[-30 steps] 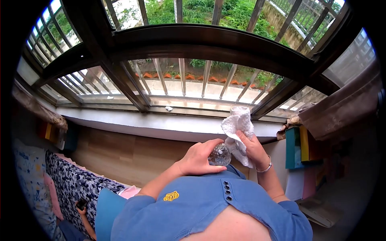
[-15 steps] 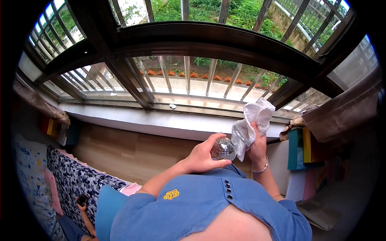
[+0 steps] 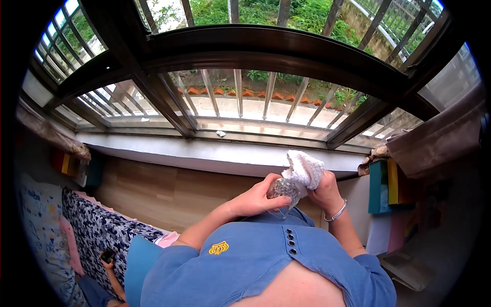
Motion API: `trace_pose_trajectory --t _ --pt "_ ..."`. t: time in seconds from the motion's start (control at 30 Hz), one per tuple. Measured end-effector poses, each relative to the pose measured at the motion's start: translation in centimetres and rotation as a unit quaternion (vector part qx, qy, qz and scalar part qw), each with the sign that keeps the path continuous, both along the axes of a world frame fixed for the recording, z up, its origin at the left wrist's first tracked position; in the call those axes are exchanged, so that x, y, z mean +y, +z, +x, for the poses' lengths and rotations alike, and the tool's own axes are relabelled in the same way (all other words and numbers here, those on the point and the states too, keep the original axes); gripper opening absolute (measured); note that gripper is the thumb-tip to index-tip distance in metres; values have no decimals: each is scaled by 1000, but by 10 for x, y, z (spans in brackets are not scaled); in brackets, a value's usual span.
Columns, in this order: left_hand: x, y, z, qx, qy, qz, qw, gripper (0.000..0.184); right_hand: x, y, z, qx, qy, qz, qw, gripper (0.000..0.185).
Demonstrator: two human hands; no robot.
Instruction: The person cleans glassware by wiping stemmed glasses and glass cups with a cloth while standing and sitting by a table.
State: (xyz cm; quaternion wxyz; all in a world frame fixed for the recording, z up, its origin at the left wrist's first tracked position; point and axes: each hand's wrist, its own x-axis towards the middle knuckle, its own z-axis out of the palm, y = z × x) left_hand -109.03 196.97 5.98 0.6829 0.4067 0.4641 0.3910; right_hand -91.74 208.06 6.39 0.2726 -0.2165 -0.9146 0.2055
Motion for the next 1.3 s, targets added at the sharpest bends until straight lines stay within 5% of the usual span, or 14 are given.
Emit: trace_pose_trajectory --t 0.17,0.23,0.33,0.5,0.57,0.7,0.8,0.87,1.0,1.3 --pt "-2 0 4 63 14 12 998 75 -5 -3 -5 -10 -33 -5 999 31" --pt "-2 6 5 269 -2 35 963 73 -12 8 -11 -50 -65 -58 995 32" --pt "-2 3 5 413 -5 105 904 78 -12 1 -16 -99 -75 -90 988 33" --pt "-2 -1 0 470 42 194 860 76 -11 0 -27 -9 -60 -163 985 33" --pt "-2 -2 -1 467 42 194 862 76 -9 -2 -28 7 -39 -252 967 36" --pt "-2 1 -2 447 17 173 878 77 -6 -3 -30 47 -1 -243 969 32" --pt "-2 0 -1 393 27 174 902 76 -4 1 -28 43 7 -375 926 35" --pt "-1 8 -2 368 6 154 917 77 -2 3 -25 72 13 -532 844 33" --pt "2 11 -5 323 -35 121 938 79 5 -5 -22 127 67 -607 781 36" --pt "5 3 -6 231 -69 95 966 82 12 6 -19 86 82 -635 763 32"
